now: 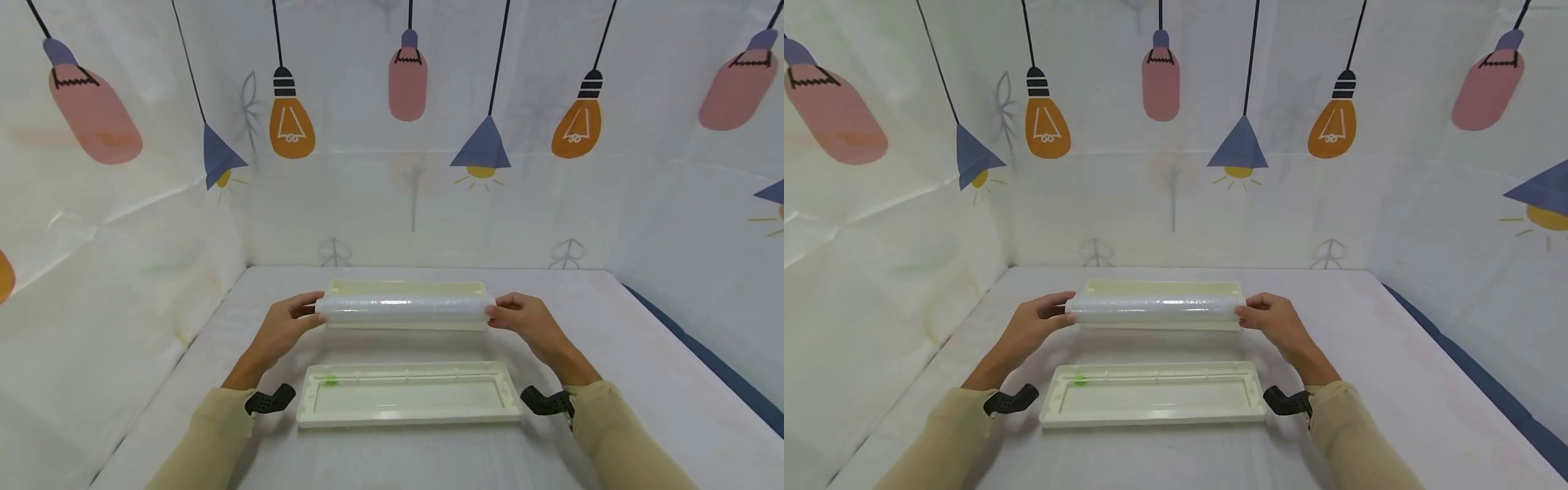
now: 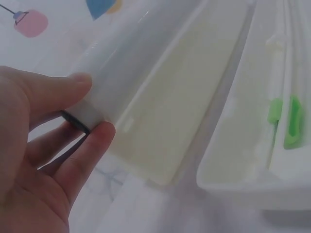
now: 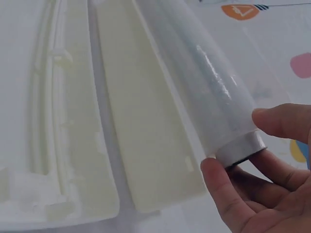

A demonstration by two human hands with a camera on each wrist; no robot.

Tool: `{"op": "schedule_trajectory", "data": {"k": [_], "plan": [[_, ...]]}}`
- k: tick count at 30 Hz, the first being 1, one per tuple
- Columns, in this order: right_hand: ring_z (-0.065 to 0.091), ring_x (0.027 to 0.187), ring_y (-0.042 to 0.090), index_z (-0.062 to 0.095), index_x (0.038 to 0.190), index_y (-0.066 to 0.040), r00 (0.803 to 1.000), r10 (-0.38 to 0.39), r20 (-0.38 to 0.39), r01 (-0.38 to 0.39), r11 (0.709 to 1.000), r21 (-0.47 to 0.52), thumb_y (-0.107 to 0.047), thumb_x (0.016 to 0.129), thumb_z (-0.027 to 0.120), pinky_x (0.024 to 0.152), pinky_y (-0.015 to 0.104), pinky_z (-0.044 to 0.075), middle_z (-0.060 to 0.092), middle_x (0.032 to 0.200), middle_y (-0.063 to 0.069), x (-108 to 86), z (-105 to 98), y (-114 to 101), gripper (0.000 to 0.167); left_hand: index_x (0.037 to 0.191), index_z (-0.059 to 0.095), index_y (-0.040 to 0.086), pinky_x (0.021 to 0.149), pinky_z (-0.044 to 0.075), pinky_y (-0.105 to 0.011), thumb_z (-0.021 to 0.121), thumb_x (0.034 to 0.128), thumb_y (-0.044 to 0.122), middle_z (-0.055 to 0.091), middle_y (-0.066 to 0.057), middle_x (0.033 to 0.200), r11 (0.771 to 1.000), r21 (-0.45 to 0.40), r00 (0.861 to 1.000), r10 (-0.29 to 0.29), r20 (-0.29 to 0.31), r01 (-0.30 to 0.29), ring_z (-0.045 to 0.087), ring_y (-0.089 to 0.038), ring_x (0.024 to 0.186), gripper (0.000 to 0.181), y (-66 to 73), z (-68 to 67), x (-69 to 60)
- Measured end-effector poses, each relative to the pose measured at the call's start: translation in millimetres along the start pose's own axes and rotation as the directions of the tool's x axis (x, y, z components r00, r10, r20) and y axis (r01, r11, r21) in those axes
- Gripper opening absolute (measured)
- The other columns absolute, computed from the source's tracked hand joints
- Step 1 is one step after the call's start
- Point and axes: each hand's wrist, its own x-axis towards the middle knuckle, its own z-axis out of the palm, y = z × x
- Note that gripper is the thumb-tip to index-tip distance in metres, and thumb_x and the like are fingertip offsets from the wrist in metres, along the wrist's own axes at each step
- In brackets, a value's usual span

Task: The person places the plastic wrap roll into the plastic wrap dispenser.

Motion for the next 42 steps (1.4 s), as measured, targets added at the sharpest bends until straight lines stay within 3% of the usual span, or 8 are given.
{"op": "schedule_trajectory", "data": {"k": [5, 11, 17, 25, 30, 34, 37, 42], "plan": [[0.068, 0.094, 0.022, 0.055, 0.121, 0.015, 1.0, -0.001, -0.028, 0.002, 1.0, 0.028, -0.023, 0.095, 0.073, 0.092, 0.037, 0.054, 0.063, 0.113, 0.02, 7.4, 2.8, -4.3, 0.049, 0.143, 0.056, 0.006, 0.1, 0.048, -0.048, 0.076, 0.0916, 0.026, 0.061, -0.013, 0.135, 1.0, 0.002, 1.0, 0.0, -0.01, 0.0, 0.058, -0.03, 0.124, 0.059, 0.8, 0.5, 4.8], [0.068, 0.093, 0.018, 0.052, 0.124, 0.017, 0.999, -0.014, -0.034, 0.015, 0.999, 0.049, -0.023, 0.095, 0.072, 0.089, 0.029, 0.055, 0.06, 0.116, 0.022, 13.1, 1.9, -4.7, 0.053, 0.144, 0.055, 0.006, 0.103, 0.045, -0.05, 0.075, 0.0931, 0.023, 0.059, -0.015, 0.138, 1.0, -0.011, 1.0, -0.004, -0.03, 0.004, 0.057, -0.031, 0.126, 0.057, 5.3, 1.5, 9.4], [0.069, 0.092, 0.017, 0.049, 0.127, 0.015, 0.998, 0.012, -0.055, -0.009, 0.999, 0.054, -0.024, 0.095, 0.073, 0.093, 0.035, 0.054, 0.06, 0.117, 0.021, 16.7, 1.1, -1.3, 0.056, 0.146, 0.051, 0.004, 0.106, 0.042, -0.05, 0.074, 0.094, 0.02, 0.056, -0.016, 0.141, 0.998, -0.049, 0.999, -0.036, -0.032, 0.034, 0.054, -0.032, 0.129, 0.059, 5.9, 3.7, 16.4], [0.068, 0.094, 0.02, 0.037, 0.139, 0.012, 0.995, -0.015, -0.098, 0.032, 0.985, 0.17, -0.013, 0.093, 0.074, 0.09, 0.034, 0.055, 0.05, 0.132, 0.029, 25.5, 2.7, -3.2, 0.065, 0.147, 0.049, 0.004, 0.109, 0.04, -0.046, 0.069, 0.0959, 0.011, 0.052, -0.015, 0.146, 0.992, -0.118, 0.999, -0.044, -0.029, 0.04, 0.05, -0.029, 0.134, 0.056, 6.2, 3.7, 31.1], [0.066, 0.103, 0.02, 0.037, 0.147, 0.009, 0.996, -0.029, -0.088, 0.045, 0.982, 0.184, -0.009, 0.094, 0.072, 0.089, 0.034, 0.056, 0.047, 0.139, 0.034, 29.9, 0.3, -4.3, 0.066, 0.149, 0.047, 0.002, 0.11, 0.039, -0.044, 0.069, 0.0958, 0.009, 0.051, -0.016, 0.147, 0.982, -0.166, 0.995, -0.098, -0.026, 0.093, 0.048, -0.029, 0.135, 0.058, 3.1, 7.2, 37.5], [0.062, 0.113, 0.03, 0.042, 0.147, 0.006, 0.996, -0.008, -0.087, 0.023, 0.985, 0.173, -0.009, 0.094, 0.071, 0.088, 0.031, 0.056, 0.046, 0.142, 0.032, 34.4, 2.7, -2.3, 0.062, 0.15, 0.043, 0.001, 0.111, 0.038, -0.043, 0.068, 0.0964, 0.009, 0.047, -0.019, 0.149, 0.968, -0.207, 0.989, -0.149, -0.025, 0.14, 0.046, -0.032, 0.137, 0.06, 0.4, 8.3, 37.0], [0.063, 0.112, 0.033, 0.045, 0.146, 0.006, 0.995, 0.018, -0.098, 0.001, 0.982, 0.189, -0.009, 0.095, 0.071, 0.086, 0.028, 0.056, 0.047, 0.142, 0.03, 37.9, 3.8, -1.3, 0.059, 0.151, 0.043, 0.001, 0.111, 0.037, -0.044, 0.067, 0.0969, 0.009, 0.046, -0.022, 0.149, 0.965, -0.217, 0.987, -0.158, -0.028, 0.148, 0.046, -0.033, 0.137, 0.06, 0.9, 8.2, 37.9], [0.067, 0.1, 0.02, 0.042, 0.146, 0.009, 0.995, 0.045, -0.089, -0.024, 0.974, 0.223, -0.007, 0.096, 0.069, 0.088, 0.029, 0.055, 0.046, 0.142, 0.032, 42.3, 6.2, -0.8, 0.06, 0.149, 0.045, 0.001, 0.111, 0.038, -0.045, 0.067, 0.0965, 0.008, 0.049, -0.024, 0.145, 0.972, -0.195, 0.988, -0.146, -0.047, 0.134, 0.049, -0.033, 0.133, 0.058, 2.5, 4.4, 42.4]]}}
